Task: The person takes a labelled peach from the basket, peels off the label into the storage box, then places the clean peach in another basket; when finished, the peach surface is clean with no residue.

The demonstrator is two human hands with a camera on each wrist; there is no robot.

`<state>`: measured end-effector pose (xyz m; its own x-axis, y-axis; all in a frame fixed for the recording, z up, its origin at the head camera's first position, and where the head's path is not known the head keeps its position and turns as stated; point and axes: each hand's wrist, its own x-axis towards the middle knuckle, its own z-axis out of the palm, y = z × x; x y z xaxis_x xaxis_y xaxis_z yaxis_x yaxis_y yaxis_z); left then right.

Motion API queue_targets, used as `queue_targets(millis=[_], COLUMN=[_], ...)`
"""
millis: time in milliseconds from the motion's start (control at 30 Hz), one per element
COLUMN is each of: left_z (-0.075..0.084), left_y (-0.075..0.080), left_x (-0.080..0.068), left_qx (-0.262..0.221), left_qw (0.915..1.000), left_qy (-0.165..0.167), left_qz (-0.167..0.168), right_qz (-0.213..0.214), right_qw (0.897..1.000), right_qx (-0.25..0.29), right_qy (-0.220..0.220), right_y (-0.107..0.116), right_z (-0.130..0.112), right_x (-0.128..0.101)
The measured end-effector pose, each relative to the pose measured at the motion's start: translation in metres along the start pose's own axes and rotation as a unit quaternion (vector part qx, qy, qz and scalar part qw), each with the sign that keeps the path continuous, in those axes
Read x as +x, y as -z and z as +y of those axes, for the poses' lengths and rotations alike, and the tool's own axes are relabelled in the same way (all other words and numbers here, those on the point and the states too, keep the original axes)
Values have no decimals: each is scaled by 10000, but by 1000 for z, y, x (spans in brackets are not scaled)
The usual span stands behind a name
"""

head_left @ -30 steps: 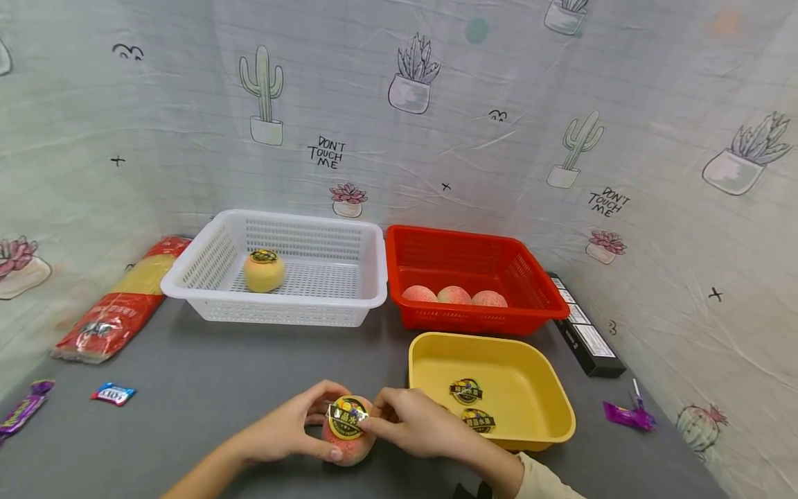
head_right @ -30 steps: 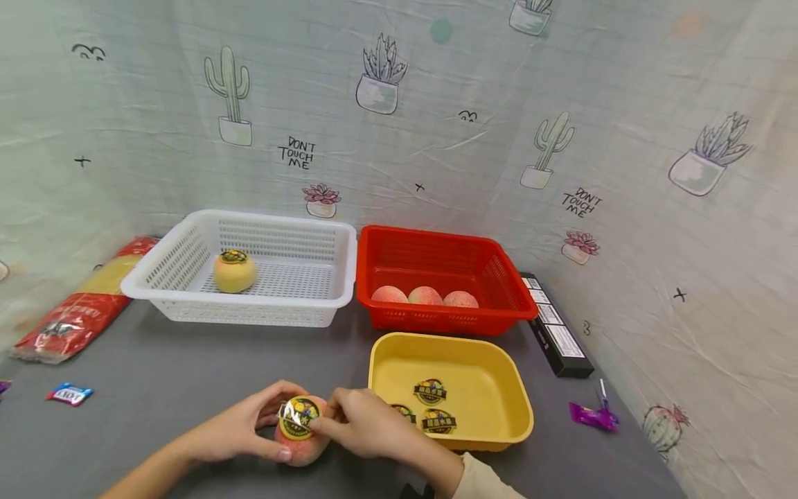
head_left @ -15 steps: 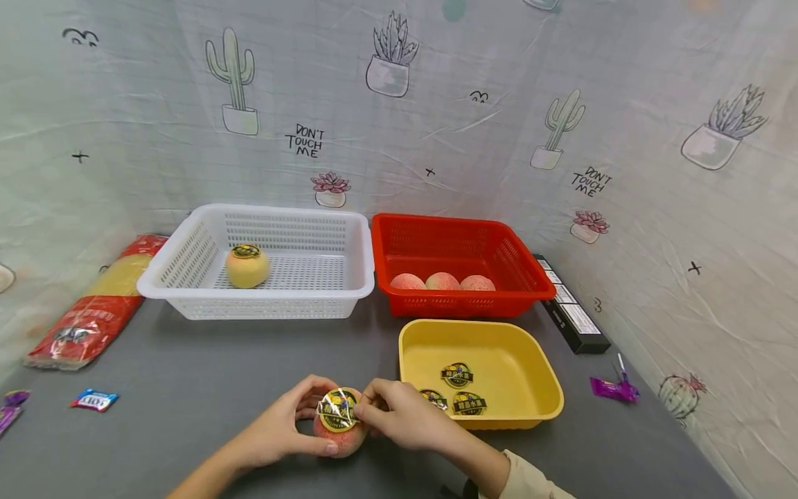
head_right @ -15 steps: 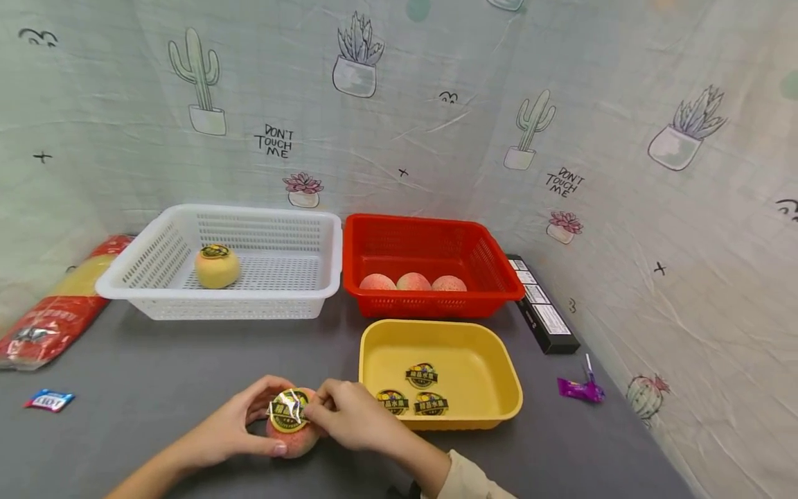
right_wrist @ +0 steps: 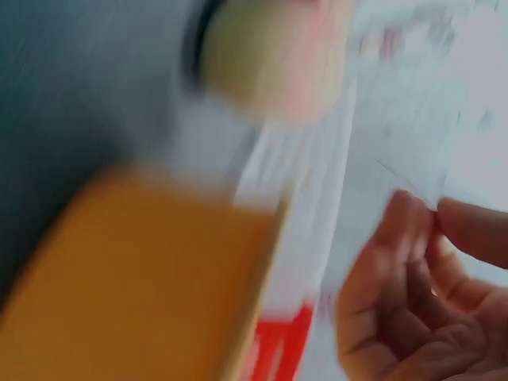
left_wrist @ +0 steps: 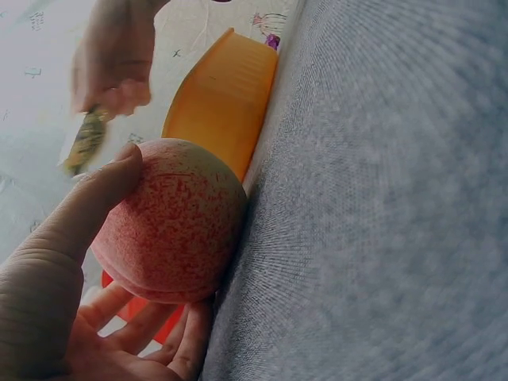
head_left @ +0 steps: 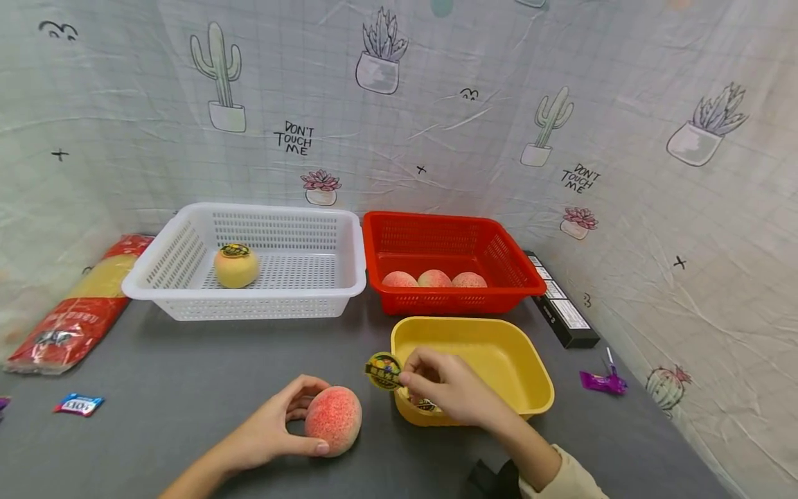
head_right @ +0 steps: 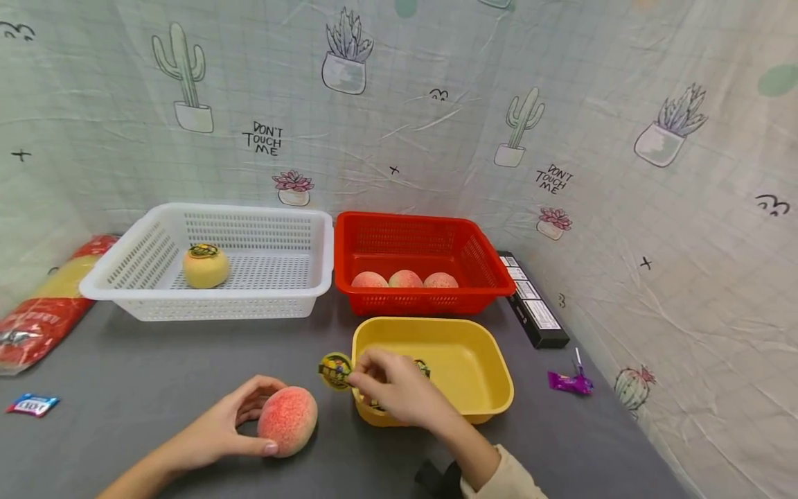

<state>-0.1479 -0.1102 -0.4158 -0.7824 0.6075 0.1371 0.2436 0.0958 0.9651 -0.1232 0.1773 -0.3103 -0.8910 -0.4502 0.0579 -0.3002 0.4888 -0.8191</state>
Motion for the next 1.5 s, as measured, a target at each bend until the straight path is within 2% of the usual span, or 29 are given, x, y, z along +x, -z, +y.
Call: queue_targets(millis=[100,167,267,367,467,567,667,800,867,1033,1200,1300,1400,1500], left_z=[1,1,0,0,0,0,0,1,1,1,1,1,2,5], left_y=[1,1,2,3,3,3,1,1,1,1,2,3,6,13], left_x=[-2,-3,-3,-3,-2,-2,-1,1,1,2,1,1,1,1], left_qx=[50,74,100,105,89,64,62,40,6,-46,-53,-53,-152,-267], left_qw=[10000,10000,9999,9999,10000,10000,10000,10000,9999,9999,9999,9998,9991,9970], left_qy=[-4,-10,-16,10,44,48,23,45,82,108,68,13,-22,7], left_qz=[-6,-7,0,5,-10,-33,-34,-41,-72,-118,-132,-215,-400,-731], right_qz=[83,13,-173,-447,-654,-598,-397,-305,-310,-256,122,467,752,904], right_qw=[9982,9959,9916,9849,9779,9695,9518,9246,9187,9181,9162,9214,9345,9520], right_qx=[-590,-897,-1155,-1261,-1421,-1755,-2475,-3405,-3599,-3545,-3515,-3540,-3357,-2896], right_qy=[41,-88,-550,-1095,-1387,-1600,-1768,-1684,-1598,-1755,-1920,-1534,-911,-403], right_y=[30,52,80,99,105,104,98,91,89,86,80,73,64,50], right_z=[16,28,48,68,85,93,95,100,103,105,92,77,62,49], right_x=[-7,-11,-16,-19,-19,-19,-16,-11,-11,-11,-8,-3,5,12])
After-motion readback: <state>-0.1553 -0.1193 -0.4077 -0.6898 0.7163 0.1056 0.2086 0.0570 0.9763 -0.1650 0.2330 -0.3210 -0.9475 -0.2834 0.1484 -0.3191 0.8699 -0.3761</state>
